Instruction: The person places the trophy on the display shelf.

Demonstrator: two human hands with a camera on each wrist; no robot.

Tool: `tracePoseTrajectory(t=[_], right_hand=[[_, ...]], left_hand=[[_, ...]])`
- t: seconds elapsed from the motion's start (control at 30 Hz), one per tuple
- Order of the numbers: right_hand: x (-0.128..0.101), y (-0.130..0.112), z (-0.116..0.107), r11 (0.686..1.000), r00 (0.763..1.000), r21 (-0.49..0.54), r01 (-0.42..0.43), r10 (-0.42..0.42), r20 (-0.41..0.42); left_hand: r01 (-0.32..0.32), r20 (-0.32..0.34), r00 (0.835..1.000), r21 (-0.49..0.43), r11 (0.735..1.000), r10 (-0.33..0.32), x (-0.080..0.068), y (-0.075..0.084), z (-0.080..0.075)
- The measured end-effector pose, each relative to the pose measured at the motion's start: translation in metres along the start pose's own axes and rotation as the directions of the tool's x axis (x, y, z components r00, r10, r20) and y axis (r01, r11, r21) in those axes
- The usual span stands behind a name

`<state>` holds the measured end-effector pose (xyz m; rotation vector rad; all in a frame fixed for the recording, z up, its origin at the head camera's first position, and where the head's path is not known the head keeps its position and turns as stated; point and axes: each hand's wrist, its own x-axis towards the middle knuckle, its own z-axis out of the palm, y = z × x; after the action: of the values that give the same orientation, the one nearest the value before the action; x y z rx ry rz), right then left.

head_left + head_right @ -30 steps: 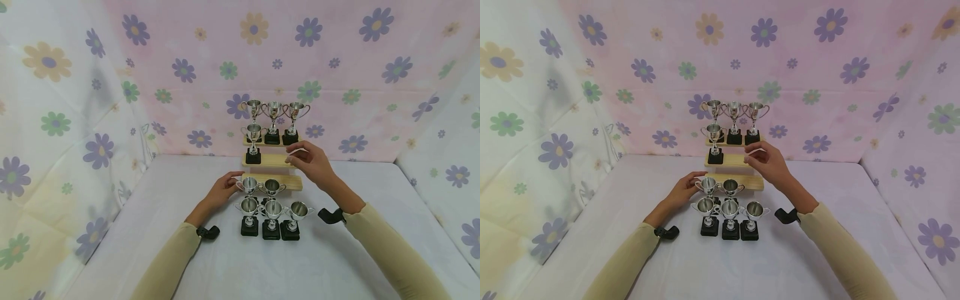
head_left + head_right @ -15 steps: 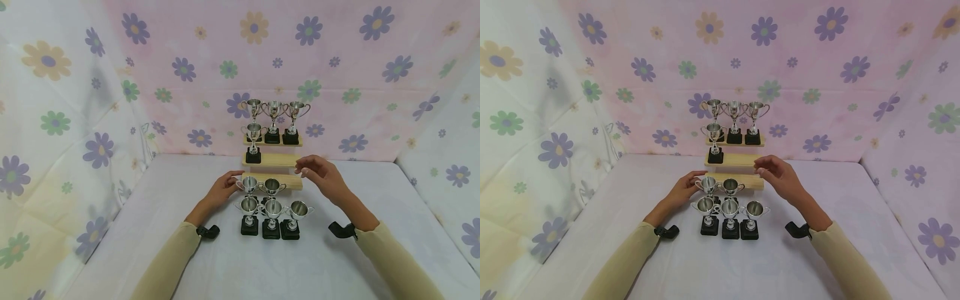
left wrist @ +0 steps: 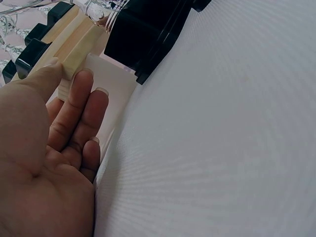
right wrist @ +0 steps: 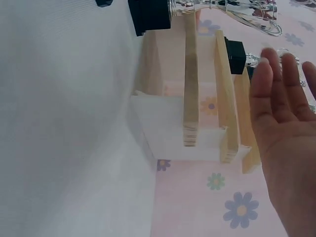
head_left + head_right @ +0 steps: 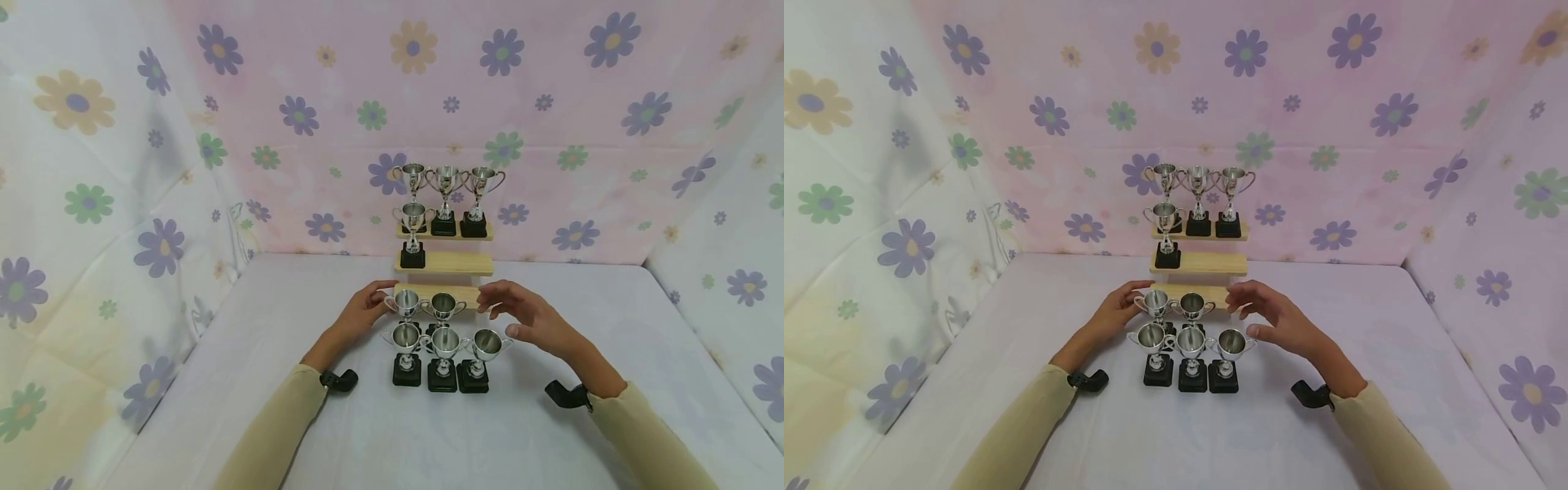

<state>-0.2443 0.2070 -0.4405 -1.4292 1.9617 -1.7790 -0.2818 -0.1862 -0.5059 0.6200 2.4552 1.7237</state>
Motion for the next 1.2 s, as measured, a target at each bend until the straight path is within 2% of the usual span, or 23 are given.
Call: tracePoseTrajectory(t=[0.17,0.3,0.47,0.7,0.9,1.03,1.2], right_hand=[[-0.004,0.002,-0.001,1.0,0.994,-0.006,0.013,-0.012,0.105],[-0.006,0.002,0.0,1.0,0.981,0.0,0.011,-0.01,0.194],[-0.011,0.004,0.004,0.999,0.968,-0.02,-0.033,0.037,0.247],[-0.013,0.007,0.013,0.98,0.957,-0.078,-0.181,0.194,0.216],[-0.013,0.012,0.021,0.97,0.955,-0.124,-0.208,0.229,0.187],[-0.013,0.013,0.026,0.951,0.944,-0.159,-0.266,0.29,0.159],[-0.012,0.013,0.031,0.936,0.939,-0.198,-0.291,0.319,0.131]], left_hand=[[-0.008,0.001,1.0,-0.001,1.0,0.008,0.002,-0.002,0.001],[-0.015,0.003,1.0,-0.004,1.0,0.015,0.001,-0.004,0.001],[-0.015,0.004,1.0,-0.006,1.0,0.015,0.001,-0.004,0.001],[-0.023,0.006,1.0,-0.005,1.0,0.023,0.001,-0.003,0.0],[-0.023,0.006,1.0,0.001,1.0,0.023,0.001,-0.003,-0.001],[-0.023,0.014,1.0,-0.012,1.0,0.023,0.001,-0.004,-0.001],[-0.018,0.01,1.0,-0.013,1.0,0.018,0.001,-0.005,0.0]])
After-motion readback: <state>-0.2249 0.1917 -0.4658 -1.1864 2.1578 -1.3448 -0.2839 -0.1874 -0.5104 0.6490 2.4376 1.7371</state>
